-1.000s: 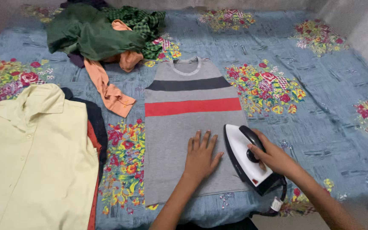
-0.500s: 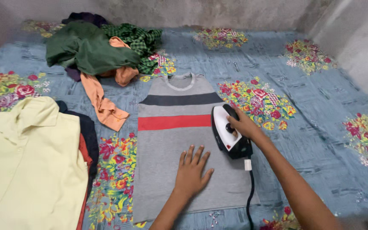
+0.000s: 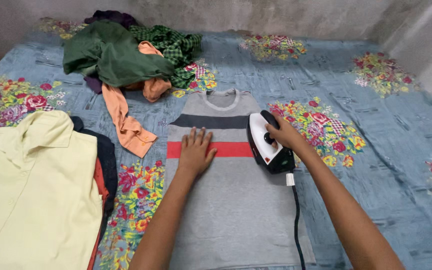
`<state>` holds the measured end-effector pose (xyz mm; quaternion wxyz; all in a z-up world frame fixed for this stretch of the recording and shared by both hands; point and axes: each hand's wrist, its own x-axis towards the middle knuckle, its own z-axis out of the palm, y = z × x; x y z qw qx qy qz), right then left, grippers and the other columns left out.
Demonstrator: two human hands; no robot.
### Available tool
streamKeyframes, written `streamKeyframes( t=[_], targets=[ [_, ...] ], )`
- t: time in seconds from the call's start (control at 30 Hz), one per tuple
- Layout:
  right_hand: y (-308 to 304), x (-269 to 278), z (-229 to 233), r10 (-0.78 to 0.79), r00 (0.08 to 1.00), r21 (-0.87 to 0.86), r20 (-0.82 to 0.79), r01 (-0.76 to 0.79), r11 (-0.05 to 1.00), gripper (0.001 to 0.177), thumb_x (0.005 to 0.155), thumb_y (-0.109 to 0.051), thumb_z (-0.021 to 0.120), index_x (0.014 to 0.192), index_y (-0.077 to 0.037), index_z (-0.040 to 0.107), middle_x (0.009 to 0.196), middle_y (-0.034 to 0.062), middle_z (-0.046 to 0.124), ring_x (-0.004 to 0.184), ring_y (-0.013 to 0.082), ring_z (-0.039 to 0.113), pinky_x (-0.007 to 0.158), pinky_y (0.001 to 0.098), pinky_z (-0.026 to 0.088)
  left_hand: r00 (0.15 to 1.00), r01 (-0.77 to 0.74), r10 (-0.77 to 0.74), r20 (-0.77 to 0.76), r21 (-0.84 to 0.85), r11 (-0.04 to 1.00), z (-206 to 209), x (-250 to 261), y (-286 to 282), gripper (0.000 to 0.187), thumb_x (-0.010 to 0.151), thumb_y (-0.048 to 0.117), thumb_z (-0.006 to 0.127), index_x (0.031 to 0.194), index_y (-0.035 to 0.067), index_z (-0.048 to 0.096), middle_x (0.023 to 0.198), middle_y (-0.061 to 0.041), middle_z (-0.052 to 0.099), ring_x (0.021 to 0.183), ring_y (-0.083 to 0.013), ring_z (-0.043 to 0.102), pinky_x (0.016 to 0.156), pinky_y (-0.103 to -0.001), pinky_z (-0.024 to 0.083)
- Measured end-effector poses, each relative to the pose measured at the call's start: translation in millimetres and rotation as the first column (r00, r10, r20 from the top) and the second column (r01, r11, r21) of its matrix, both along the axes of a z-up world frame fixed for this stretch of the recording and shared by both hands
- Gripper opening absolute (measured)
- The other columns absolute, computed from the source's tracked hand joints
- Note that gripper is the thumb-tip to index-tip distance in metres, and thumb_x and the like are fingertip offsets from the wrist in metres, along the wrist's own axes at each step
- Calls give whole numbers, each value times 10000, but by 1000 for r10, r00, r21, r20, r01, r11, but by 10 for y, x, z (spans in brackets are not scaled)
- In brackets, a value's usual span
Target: The person irons a gray t-shirt on a bed, smoothing the fabric and using a steam iron to remove wrinkles. They fold the shirt and place it on a stack of other clothes, then pick up a green shirt to begin ironing it.
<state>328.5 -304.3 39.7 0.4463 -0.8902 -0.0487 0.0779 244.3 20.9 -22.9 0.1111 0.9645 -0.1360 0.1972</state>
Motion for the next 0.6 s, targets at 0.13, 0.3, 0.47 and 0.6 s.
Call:
streamKeyframes(
  t=[0.13, 0.3, 0.47, 0.6],
  targets=[
    [82, 353, -1, 4, 1000, 39, 30, -5, 999, 571, 951, -235, 617, 1465, -57, 441, 723, 103, 627, 452, 176, 587, 439, 347, 483, 999, -26, 29, 27, -120, 992, -84, -87, 107, 585, 975, 475, 522, 1484, 188, 517, 1585, -80, 442, 1486, -352, 334, 1193, -571, 232],
    [253, 689, 39, 12, 999, 42, 52, -14, 999, 502, 963, -226, 608, 1421, -58, 487, 722, 93, 619, 442, 168, 571, 427, 341, 466, 999, -33, 36, 15, -161, 986, 22, -107, 76, 572, 971, 456, 545, 1469, 177, 536, 1586, -87, 452, 1490, -343, 343, 1202, -545, 230],
    [423, 892, 159, -21, 1000, 87, -13, 22, 996, 472, 969, -234, 624, 1398, -65, 527, 726, 76, 609, 446, 153, 565, 426, 332, 472, 999, -43, 38, -29, -195, 980, 96, -86, 86, 564, 951, 433, 560, 1451, 171, 550, 1571, -88, 456, 1489, -336, 331, 1198, -544, 221],
    [522, 795, 220, -39, 999, 208, 37, 31, 978, 523, 966, -231, 652, 1437, -71, 492, 735, 37, 580, 470, 120, 534, 422, 311, 444, 997, -69, 73, 5, -279, 958, 70, -91, 76, 611, 970, 417, 554, 1459, 52, 525, 1602, -163, 426, 1502, -342, 326, 1213, -539, 221]
  ],
)
